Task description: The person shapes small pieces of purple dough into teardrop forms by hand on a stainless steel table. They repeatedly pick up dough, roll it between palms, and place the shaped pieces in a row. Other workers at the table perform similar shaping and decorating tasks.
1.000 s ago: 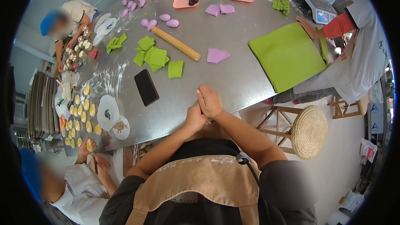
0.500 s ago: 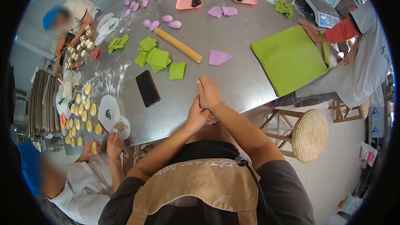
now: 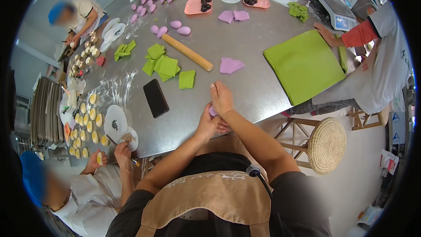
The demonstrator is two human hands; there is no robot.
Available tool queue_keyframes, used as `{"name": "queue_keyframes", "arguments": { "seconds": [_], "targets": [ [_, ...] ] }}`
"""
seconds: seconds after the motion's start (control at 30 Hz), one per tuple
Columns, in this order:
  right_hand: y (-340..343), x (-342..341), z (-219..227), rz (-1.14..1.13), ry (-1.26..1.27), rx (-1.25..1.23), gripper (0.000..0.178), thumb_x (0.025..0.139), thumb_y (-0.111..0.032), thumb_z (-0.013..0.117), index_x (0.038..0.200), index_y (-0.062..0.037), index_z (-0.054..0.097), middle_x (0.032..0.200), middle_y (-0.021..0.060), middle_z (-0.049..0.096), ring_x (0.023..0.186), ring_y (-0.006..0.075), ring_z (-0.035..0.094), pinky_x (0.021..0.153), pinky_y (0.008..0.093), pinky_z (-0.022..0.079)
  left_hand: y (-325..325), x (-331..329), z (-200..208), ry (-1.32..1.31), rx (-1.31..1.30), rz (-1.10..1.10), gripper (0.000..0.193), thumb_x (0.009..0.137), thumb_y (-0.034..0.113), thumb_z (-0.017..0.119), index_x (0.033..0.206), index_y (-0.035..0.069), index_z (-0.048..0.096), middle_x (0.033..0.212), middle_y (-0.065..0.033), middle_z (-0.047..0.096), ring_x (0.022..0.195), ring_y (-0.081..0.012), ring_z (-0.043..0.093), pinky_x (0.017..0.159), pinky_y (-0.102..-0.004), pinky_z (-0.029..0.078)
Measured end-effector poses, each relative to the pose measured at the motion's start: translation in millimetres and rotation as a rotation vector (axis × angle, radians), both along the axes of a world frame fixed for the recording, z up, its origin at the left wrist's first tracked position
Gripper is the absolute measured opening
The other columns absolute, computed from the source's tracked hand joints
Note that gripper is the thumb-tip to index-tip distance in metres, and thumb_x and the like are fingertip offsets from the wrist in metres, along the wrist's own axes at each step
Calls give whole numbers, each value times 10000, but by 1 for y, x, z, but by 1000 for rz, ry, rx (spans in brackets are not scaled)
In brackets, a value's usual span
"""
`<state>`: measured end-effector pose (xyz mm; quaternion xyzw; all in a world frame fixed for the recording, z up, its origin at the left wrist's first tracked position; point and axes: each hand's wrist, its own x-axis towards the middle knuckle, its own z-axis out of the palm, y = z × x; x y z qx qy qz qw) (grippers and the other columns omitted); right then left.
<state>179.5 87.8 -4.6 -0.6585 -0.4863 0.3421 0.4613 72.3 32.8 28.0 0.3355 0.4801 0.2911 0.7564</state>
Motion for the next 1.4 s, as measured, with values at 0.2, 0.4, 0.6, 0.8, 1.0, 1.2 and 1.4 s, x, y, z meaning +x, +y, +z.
{"name": "queue_keyframes", "arguments": {
  "seconds": [0.2,0.4,0.6,0.8,1.0,1.2,1.4],
  "targets": [
    [-46,-13,8,61,-192,164,250,1020,-269,478,929,-45,544,793,212,601,761,446,583,658,489,464,-8,-11,-9,396,358,-335,507,985,35,514,1446,66,303,826,-112,648,582,-182,659,501,-290,553],
    [-7,1,2,40,42,-1,229,1012,-258,489,941,-49,551,809,209,606,761,437,589,667,497,467,0,-5,-12,79,68,-63,469,977,45,536,1412,30,359,818,-119,650,577,-179,652,512,-303,558],
    [-50,-14,13,29,-155,97,228,1012,-259,499,940,-51,559,808,199,606,764,429,593,676,488,473,-10,-12,-15,416,472,-335,501,955,25,526,1422,26,343,837,-118,663,570,-174,636,514,-283,543],
    [-10,1,-1,9,34,-1,219,1007,-256,504,939,-56,564,825,191,617,768,428,598,687,491,476,-4,0,-8,127,140,-85,465,971,41,520,1404,24,350,824,-108,655,565,-165,634,490,-282,533],
    [-44,-12,9,19,-189,142,216,1000,-256,522,941,-51,553,835,195,626,766,429,597,685,487,477,-7,-7,-24,388,433,-311,507,992,46,485,1448,71,266,838,-123,644,577,-183,649,472,-291,541],
    [-2,3,-1,-42,44,58,161,1005,-200,508,946,-53,532,769,173,579,698,370,576,639,440,462,2,3,-7,123,153,-91,493,982,25,489,1442,62,317,850,-114,641,579,-180,645,486,-287,542],
    [-38,-9,8,-27,-177,109,206,1002,-256,522,962,-55,538,820,203,621,741,410,602,671,469,479,-4,-4,-7,367,409,-328,580,978,15,482,1493,84,226,829,-109,627,569,-181,633,496,-293,553]
  ]
}}
